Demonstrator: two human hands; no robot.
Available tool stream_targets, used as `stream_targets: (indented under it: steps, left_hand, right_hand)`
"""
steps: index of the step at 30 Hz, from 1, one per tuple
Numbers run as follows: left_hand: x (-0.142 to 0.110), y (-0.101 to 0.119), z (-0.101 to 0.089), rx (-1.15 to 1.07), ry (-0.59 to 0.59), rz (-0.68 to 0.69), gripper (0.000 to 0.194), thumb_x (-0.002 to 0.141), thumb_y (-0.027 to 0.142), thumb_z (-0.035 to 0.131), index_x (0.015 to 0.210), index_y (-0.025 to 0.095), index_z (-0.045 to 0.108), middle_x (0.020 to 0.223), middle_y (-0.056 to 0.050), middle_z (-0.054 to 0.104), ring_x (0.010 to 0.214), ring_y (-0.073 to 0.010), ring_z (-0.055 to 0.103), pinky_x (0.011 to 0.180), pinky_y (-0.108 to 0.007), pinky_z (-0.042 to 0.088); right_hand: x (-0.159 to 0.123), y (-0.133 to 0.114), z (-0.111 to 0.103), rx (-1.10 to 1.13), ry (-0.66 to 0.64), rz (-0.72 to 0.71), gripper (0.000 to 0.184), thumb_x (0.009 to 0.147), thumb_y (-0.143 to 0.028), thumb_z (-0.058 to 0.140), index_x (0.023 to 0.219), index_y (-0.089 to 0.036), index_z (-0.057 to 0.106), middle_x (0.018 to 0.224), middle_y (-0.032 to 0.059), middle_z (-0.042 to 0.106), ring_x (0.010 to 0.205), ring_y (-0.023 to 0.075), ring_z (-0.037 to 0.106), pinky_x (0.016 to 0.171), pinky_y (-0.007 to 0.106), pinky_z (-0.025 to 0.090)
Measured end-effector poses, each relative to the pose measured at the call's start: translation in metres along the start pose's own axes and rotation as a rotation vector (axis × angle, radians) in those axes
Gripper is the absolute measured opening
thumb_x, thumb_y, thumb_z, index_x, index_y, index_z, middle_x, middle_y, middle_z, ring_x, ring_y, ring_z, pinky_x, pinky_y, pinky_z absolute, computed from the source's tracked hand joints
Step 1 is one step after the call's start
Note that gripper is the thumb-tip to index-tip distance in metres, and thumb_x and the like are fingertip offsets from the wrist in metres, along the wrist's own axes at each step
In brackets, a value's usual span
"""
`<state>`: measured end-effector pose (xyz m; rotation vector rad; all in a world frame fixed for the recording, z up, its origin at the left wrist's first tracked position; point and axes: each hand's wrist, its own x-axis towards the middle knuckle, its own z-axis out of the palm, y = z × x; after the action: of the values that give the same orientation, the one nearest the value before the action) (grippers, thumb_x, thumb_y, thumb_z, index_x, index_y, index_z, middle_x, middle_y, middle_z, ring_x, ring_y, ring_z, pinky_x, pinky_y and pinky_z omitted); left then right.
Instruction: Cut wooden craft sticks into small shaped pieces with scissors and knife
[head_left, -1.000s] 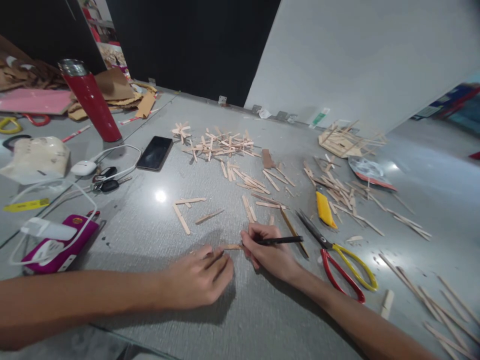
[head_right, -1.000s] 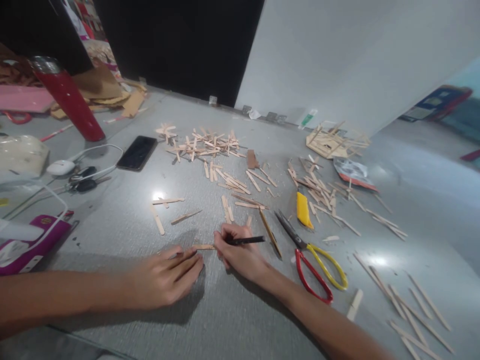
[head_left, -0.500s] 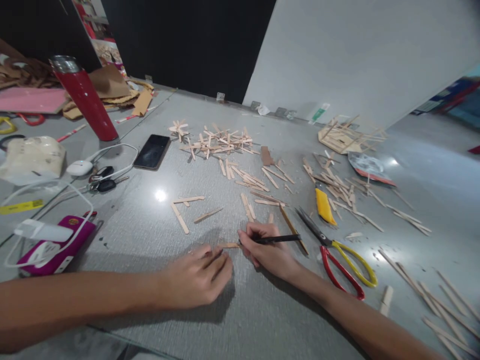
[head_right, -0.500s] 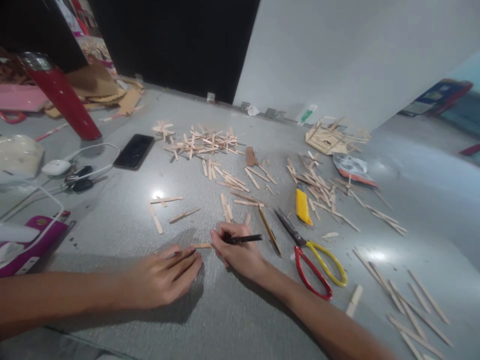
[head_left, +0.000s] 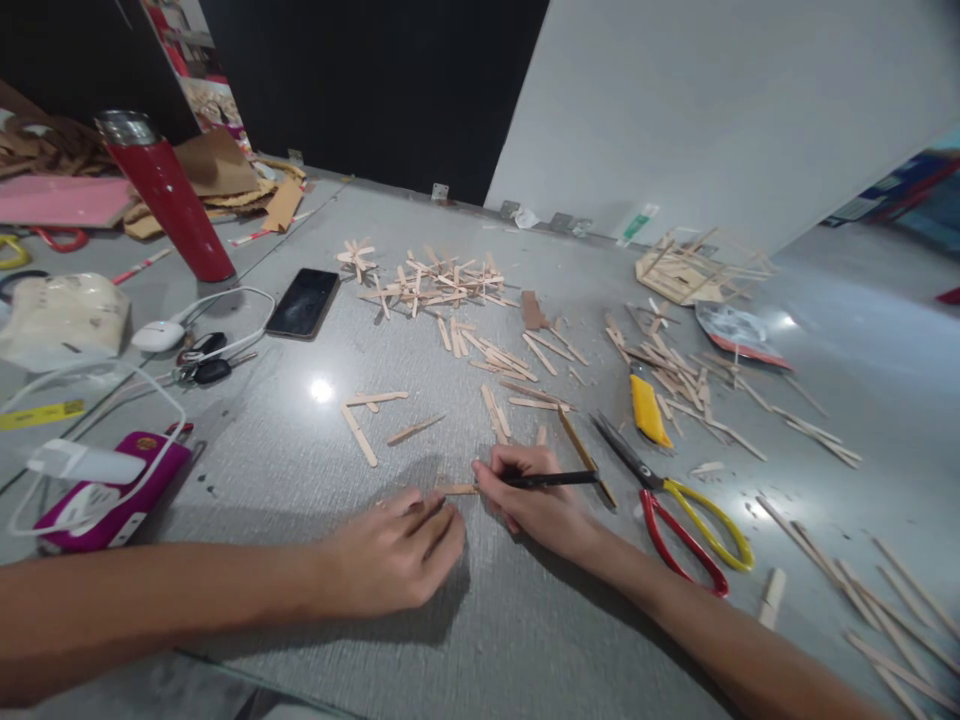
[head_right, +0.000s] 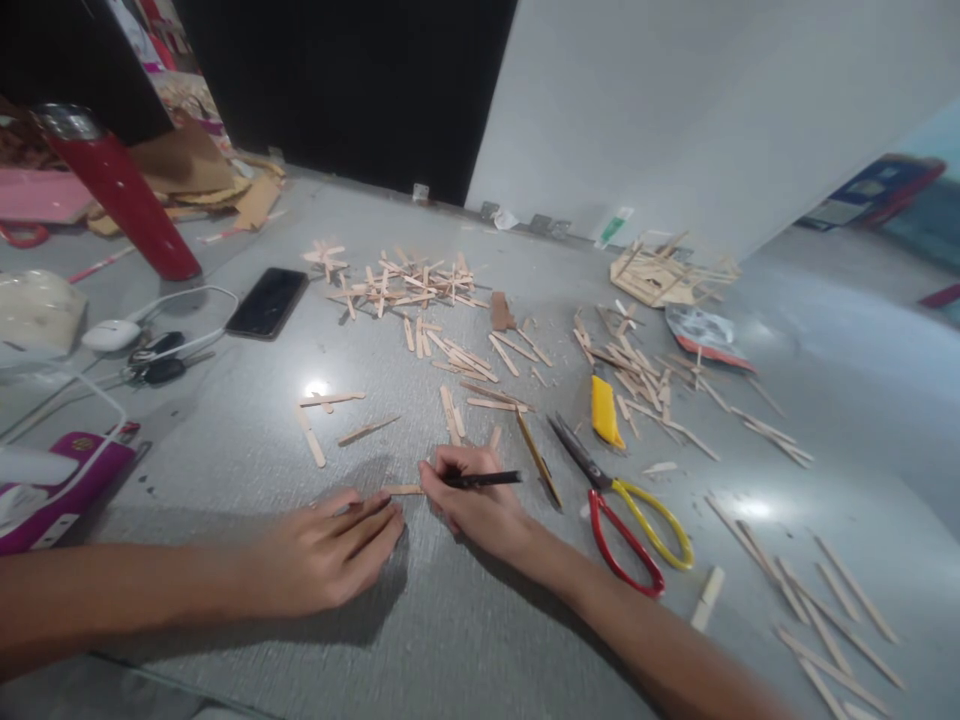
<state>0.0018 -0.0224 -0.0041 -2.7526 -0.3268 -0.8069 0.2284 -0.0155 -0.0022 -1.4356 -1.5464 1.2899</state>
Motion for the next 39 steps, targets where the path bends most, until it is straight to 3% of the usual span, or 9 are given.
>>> stream_targets:
  steps: [18, 30, 39]
  left_hand:
    - [0.004, -0.002, -0.003, 0.007, 0.003, -0.005, 0.028, 0.095, 0.003, 0.045, 0.101, 0.001, 0.073, 0.096, -0.016, 0.079, 0.086, -0.0239, 0.077, 0.073, -0.034, 0.061]
    - [0.002, 0.0, 0.0, -0.001, -0.001, -0.007, 0.026, 0.096, 0.006, 0.047, 0.103, 0.001, 0.071, 0.097, -0.017, 0.079, 0.088, -0.0238, 0.076, 0.077, -0.035, 0.059]
    - [0.0, 0.001, 0.001, -0.01, -0.009, -0.005, 0.023, 0.095, 0.007, 0.051, 0.105, 0.0, 0.07, 0.097, -0.019, 0.078, 0.089, -0.0249, 0.076, 0.079, -0.036, 0.059]
  right_hand:
    - [0.0, -0.013, -0.004, -0.021, -0.029, 0.024, 0.044, 0.092, -0.036, 0.062, 0.053, -0.022, 0.048, 0.039, -0.007, 0.045, 0.032, 0.0062, 0.04, 0.035, 0.018, 0.03]
    - [0.0, -0.005, 0.0, 0.039, -0.011, 0.027, 0.046, 0.09, -0.047, 0.067, 0.056, -0.022, 0.049, 0.045, -0.0054, 0.053, 0.032, 0.0076, 0.047, 0.034, 0.018, 0.033]
    - [0.003, 0.0, 0.004, 0.064, 0.0, 0.041, 0.048, 0.09, -0.049, 0.067, 0.056, -0.022, 0.046, 0.046, -0.006, 0.052, 0.029, 0.0061, 0.044, 0.03, 0.017, 0.029]
